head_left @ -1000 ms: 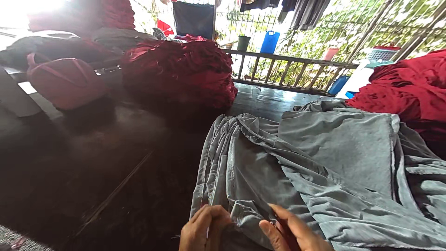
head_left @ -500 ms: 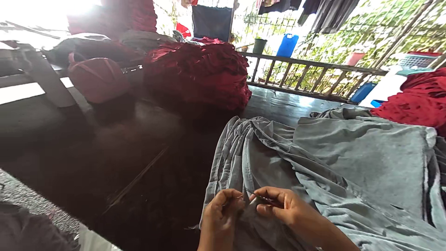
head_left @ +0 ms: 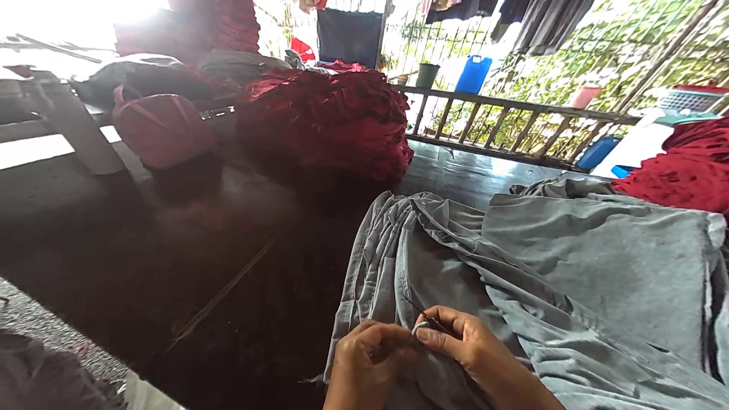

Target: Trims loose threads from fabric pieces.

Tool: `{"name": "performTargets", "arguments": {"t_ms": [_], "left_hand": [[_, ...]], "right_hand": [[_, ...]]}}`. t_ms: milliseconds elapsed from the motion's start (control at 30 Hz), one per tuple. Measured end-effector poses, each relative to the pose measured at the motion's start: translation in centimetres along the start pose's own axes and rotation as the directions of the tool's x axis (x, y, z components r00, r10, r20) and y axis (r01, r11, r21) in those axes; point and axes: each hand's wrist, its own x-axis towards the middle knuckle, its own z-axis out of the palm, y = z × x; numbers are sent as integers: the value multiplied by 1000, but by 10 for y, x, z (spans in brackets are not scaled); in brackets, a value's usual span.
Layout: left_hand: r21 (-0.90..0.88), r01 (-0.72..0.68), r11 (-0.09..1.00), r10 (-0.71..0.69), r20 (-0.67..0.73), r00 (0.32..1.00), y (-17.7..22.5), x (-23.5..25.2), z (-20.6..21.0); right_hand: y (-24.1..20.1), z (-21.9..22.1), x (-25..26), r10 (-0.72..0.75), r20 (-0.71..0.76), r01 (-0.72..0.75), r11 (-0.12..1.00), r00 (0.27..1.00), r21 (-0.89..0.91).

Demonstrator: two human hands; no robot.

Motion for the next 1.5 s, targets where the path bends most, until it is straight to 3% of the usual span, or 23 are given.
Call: {"name": "performTargets", "arguments": {"t_ms": [133,367,533,667,733,800,833,933,1033,1100,1167,1267,1400,1500], "left_hand": [[-2,107,994,-107,8,994,3,9,-3],[-338,453,825,-435,130,891,1,28,-16],[-365,534,763,-504,182,845,0,36,-21],[-380,522,764,-484,199,852,-6,38,-23],[-295,382,876,-364,116,924,-5,30,-20],[-26,62,998,-63,-33,997,-2,20,-13],[127,-125,984,136,-83,987,-2,15,-9],[418,-536,734,600,-29,799,-7,11,-2],[491,-733,471,792,130,597,-3,7,1],[395,-811,431,825,191,532,-2,5,4],[249,-824,509,797,225,560,-2,4,5],[183,-741,646,718,181,672,-7,5,5],[157,-511,845,519,-9,855,-7,13,3],[22,-344,939,344,-12,939,-7,12,-3]], "right_hand": [[-1,-1,2,59,27,-61,995,998,78],[-4,-2,13,225,69,-232,964,972,130],[-11,-3,23,313,65,-319,939,947,128],[-15,-1,28,337,10,-337,940,942,50],[-19,2,27,297,-53,-301,947,953,-110],[-23,4,24,264,-82,-276,943,961,-189],[-23,5,22,251,-86,-263,949,964,-173],[-28,1,14,270,-57,-268,963,961,29],[-39,-5,6,309,2,-308,946,951,102],[-43,-7,4,323,35,-323,946,946,-1],[-47,-7,5,356,74,-348,932,932,-103],[-44,-7,7,349,24,-340,924,937,-174],[-38,-3,-18,-33,-161,-31,925,986,-378],[-33,-3,-39,-309,-87,213,809,947,-548]]}}
